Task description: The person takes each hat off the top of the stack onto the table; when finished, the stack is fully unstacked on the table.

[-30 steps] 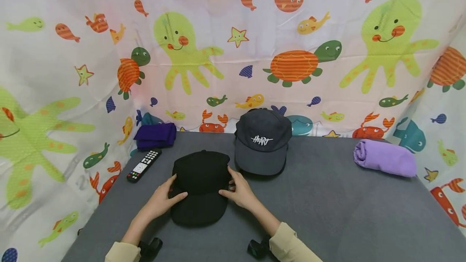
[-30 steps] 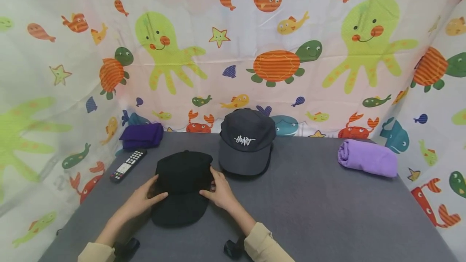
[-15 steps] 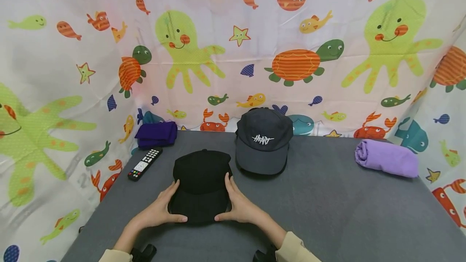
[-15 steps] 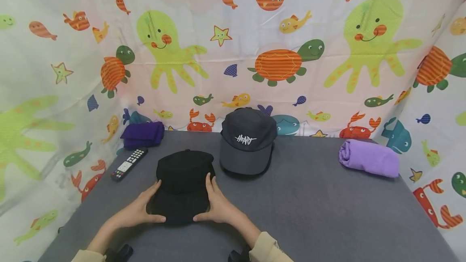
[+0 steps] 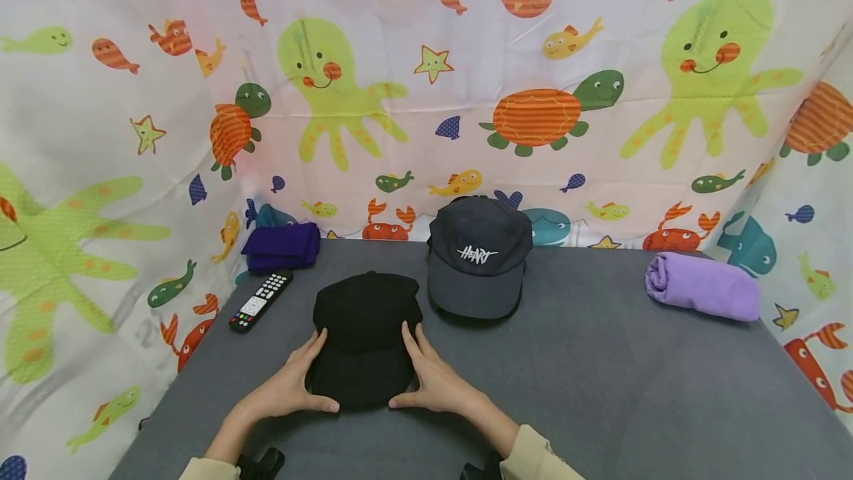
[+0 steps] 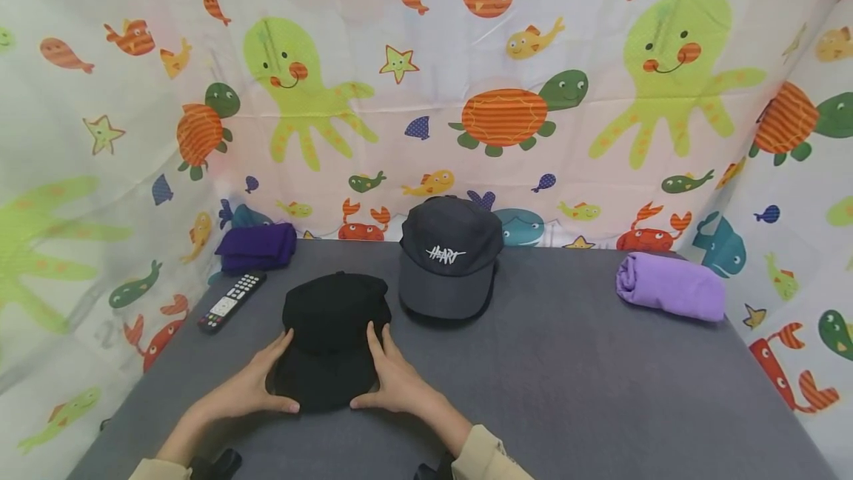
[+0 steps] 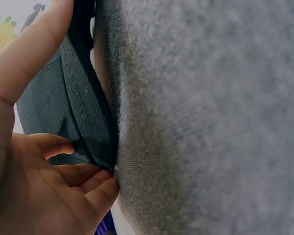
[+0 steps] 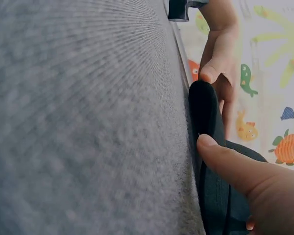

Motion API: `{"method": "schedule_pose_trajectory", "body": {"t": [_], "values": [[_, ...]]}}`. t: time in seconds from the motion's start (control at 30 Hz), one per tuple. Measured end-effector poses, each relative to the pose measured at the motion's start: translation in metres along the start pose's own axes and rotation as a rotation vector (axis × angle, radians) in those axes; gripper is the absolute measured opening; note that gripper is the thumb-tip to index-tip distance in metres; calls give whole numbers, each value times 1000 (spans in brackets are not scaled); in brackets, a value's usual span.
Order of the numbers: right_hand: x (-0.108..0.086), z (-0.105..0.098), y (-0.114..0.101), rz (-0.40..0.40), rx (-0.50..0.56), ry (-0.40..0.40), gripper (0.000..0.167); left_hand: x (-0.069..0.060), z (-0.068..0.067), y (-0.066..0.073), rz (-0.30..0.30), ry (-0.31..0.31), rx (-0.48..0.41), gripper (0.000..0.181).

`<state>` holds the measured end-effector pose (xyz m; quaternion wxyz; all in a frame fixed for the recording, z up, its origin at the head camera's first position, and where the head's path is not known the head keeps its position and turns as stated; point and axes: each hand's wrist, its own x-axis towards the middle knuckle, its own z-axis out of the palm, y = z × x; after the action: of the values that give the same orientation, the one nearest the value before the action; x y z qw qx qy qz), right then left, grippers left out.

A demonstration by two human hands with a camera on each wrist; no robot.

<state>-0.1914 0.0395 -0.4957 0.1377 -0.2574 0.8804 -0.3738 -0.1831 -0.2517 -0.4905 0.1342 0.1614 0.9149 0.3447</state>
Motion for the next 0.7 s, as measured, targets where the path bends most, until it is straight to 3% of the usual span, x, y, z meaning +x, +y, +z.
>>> {"method": "schedule_pose_trajectory", "body": {"t": [0.7], "values": [[23,-12,10,-42,-22,4,103,22,-9,-8,50,54,34,116]]}}
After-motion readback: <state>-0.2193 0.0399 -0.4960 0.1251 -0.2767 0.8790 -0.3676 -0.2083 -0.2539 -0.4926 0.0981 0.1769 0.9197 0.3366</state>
